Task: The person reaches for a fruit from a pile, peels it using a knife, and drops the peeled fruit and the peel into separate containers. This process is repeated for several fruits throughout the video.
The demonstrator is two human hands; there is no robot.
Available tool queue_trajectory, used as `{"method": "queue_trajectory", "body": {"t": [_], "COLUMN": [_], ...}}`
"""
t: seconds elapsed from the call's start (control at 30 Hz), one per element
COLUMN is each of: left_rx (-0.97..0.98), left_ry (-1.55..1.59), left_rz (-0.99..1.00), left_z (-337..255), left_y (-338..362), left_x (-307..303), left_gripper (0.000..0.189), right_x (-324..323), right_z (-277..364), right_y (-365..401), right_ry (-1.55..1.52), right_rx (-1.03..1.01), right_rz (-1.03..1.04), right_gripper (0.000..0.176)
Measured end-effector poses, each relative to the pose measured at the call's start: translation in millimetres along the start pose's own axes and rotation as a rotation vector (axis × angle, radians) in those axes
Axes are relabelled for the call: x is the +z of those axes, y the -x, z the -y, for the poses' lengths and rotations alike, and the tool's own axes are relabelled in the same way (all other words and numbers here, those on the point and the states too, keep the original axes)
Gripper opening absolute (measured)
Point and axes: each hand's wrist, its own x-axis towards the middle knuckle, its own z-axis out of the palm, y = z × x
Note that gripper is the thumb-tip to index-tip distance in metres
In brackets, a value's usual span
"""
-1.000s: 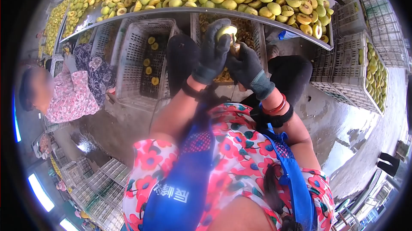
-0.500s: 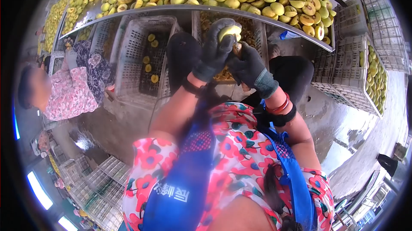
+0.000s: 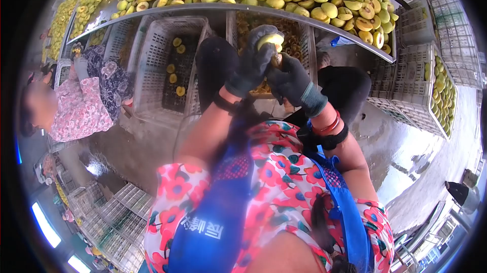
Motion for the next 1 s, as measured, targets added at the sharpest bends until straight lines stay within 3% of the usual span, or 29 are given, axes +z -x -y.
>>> {"method": "queue_trajectory", "body": {"t": [0.07, 0.17, 0.27, 0.37, 0.47, 0.57, 0.67, 0.77, 0.9, 1.0], "left_rx": [-0.047, -0.007, 0.065, 0.124, 0.047, -0.009, -0.054, -0.066, 0.072, 0.011], "left_ry": [0.018, -0.009, -0.067, -0.136, -0.034, 0.035, 0.071, 0.105, 0.015, 0.113], "left_rz": [0.017, 0.049, 0.06, 0.075, 0.139, 0.199, 0.23, 0.244, 0.174, 0.064], "left_z": [-6.3, -19.4, -18.6, -9.4, -19.1, -24.9, -25.4, -28.8, -25.2, -20.5], "left_y": [0.8, -3.7, -7.4, -9.6, -10.0, -11.6, -12.0, -12.1, -10.4, -6.9], "left_x": [-4.8, -6.7, -10.2, -13.5, -16.1, -17.9, -21.2, -22.7, -21.7, -16.1], "left_gripper": [0.04, 0.042, 0.042, 0.041, 0.04, 0.038, 0.038, 0.039, 0.041, 0.044], "right_x": [-4.4, -1.2, 9.9, 7.0, -0.7, 1.9, -2.1, -4.0, 2.4, 6.7], "right_z": [25.9, 41.6, 36.4, 29.1, 43.2, 46.4, 48.9, 50.0, 50.9, 46.8], "right_y": [2.7, 5.8, 2.9, -1.7, 2.9, 3.5, 3.8, 3.7, -0.5, 0.1], "right_ry": [-0.181, -0.258, -0.032, 0.048, -0.413, -0.323, -0.438, -0.75, -0.614, -0.513], "right_rx": [0.128, 0.253, 0.159, 0.108, 0.333, 0.284, 0.396, 0.459, 0.402, 0.368], "right_rz": [0.185, 0.162, 0.04, 0.049, 0.232, 0.209, 0.28, 0.448, 0.365, 0.291], "right_gripper": [0.011, 0.011, 0.016, 0.011, 0.013, 0.012, 0.01, 0.008, 0.008, 0.007]}}
